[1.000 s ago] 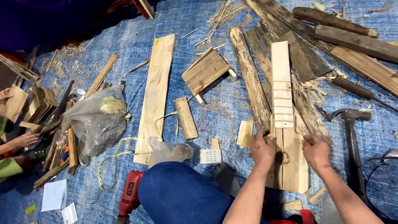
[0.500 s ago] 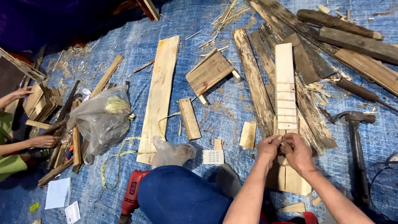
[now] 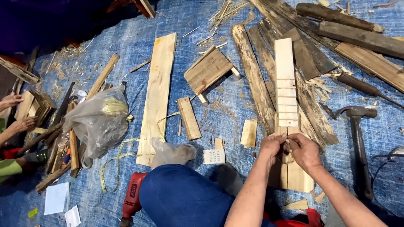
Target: Assembling a wooden stringed instrument by aligning the neck and body and securing them with fasteners.
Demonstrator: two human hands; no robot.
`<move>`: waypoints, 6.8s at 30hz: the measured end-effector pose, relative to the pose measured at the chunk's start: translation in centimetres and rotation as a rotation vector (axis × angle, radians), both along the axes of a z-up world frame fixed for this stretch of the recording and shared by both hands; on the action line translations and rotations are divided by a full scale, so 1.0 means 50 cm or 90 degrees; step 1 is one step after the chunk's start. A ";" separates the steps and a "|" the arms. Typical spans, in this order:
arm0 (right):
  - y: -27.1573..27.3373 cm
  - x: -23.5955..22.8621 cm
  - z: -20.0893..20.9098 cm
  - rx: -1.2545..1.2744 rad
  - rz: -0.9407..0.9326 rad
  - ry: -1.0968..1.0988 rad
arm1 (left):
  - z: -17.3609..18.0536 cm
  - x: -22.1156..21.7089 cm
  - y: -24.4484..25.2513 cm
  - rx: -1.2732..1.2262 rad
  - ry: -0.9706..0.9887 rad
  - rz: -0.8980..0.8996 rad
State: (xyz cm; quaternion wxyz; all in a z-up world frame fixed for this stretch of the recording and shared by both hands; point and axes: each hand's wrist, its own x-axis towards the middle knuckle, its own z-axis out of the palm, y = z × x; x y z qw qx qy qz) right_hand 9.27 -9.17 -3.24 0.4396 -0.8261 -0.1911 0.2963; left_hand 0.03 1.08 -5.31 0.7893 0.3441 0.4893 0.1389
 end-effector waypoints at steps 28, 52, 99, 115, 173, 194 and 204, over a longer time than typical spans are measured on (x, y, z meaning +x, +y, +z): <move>0.025 -0.005 0.057 0.016 0.059 0.021 | 0.100 0.014 0.024 -0.101 0.058 0.010; 0.016 -0.003 0.036 0.036 0.043 0.032 | 0.131 0.014 0.014 0.068 0.162 -0.096; 0.006 -0.015 0.052 0.119 0.011 0.035 | 0.161 0.005 0.019 0.013 0.112 -0.093; 0.015 -0.011 0.060 -0.007 0.014 -0.012 | 0.121 0.015 0.015 0.166 0.162 -0.064; 0.020 0.004 0.122 0.121 0.019 0.093 | 0.119 0.013 0.027 -0.080 -0.043 -0.025; -0.002 0.005 0.114 0.199 -0.057 0.095 | -0.054 0.031 0.037 0.142 0.122 -0.084; -0.084 0.108 0.001 0.049 -0.226 0.248 | -0.090 -0.106 0.068 0.409 0.419 -0.145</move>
